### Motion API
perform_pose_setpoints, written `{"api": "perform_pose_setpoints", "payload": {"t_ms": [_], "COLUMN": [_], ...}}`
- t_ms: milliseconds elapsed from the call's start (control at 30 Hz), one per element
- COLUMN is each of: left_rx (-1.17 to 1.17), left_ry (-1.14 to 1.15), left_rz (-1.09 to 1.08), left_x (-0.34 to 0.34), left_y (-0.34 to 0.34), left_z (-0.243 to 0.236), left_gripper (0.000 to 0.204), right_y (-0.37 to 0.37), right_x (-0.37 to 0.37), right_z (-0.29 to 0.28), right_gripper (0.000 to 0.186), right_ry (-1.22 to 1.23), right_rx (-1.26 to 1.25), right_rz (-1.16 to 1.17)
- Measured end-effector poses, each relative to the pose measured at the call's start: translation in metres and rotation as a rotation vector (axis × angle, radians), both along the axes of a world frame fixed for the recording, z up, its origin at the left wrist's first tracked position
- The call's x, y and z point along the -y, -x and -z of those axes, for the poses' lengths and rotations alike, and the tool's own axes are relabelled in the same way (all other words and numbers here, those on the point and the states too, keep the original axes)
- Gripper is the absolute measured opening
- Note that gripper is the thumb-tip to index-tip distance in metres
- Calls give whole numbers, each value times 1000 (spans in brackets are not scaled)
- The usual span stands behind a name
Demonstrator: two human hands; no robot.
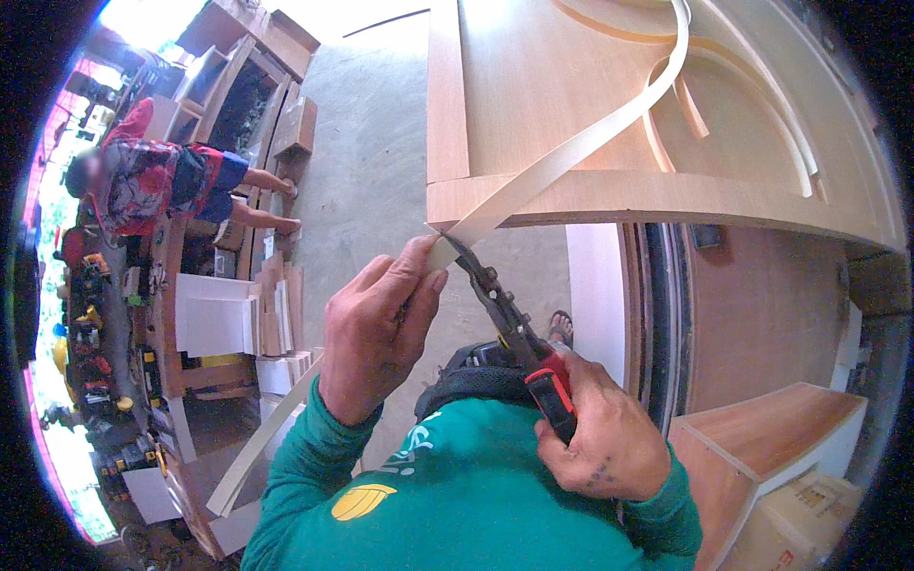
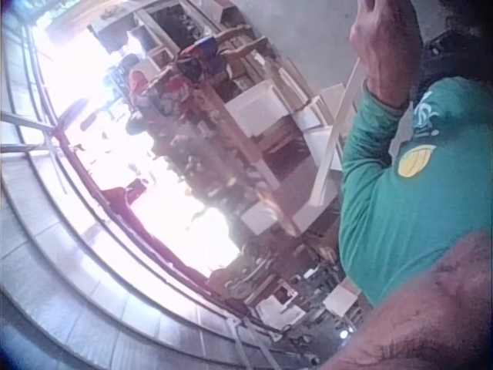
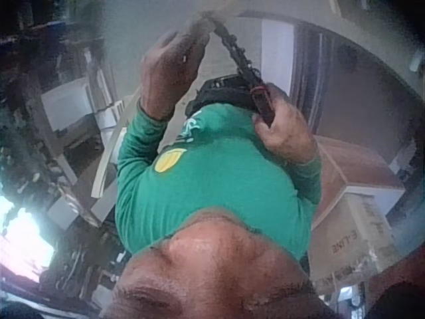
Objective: The person cuts thin strips of wood veneer using pliers, bends them, and places them into circular cutouts on a large wooden board. The person repeatedly measures, cuts, and arranges the veneer pieces to fit the contours of the board.
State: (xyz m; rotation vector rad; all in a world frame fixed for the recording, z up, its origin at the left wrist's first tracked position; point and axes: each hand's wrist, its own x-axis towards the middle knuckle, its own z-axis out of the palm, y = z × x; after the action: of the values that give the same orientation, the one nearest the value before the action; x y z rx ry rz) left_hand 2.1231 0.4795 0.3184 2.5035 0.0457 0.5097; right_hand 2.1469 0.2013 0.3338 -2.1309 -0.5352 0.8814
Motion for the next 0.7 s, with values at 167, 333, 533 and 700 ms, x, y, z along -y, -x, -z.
{"api": "perform_pose_setpoints", "payload": {"t_ms": [167, 333, 533, 700], "left_rx": [-7, -4, -27, 35], "left_ry": [19, 3, 78, 85], "left_rz": [2, 14, 21, -22], "left_x": [0, -1, 0, -15], "left_y": [0, -1, -4, 4], "left_z": [2, 5, 0, -38], "left_gripper": [36, 40, 36, 36], "right_y": [3, 4, 0, -23], "right_x": [-4, -1, 7, 57], "right_z": [3, 5, 12, -11], "right_gripper": [67, 54, 53, 63], "right_ry": [39, 74, 112, -84], "right_rx": [92, 117, 204, 25], "right_rz": [32, 67, 95, -89]}}
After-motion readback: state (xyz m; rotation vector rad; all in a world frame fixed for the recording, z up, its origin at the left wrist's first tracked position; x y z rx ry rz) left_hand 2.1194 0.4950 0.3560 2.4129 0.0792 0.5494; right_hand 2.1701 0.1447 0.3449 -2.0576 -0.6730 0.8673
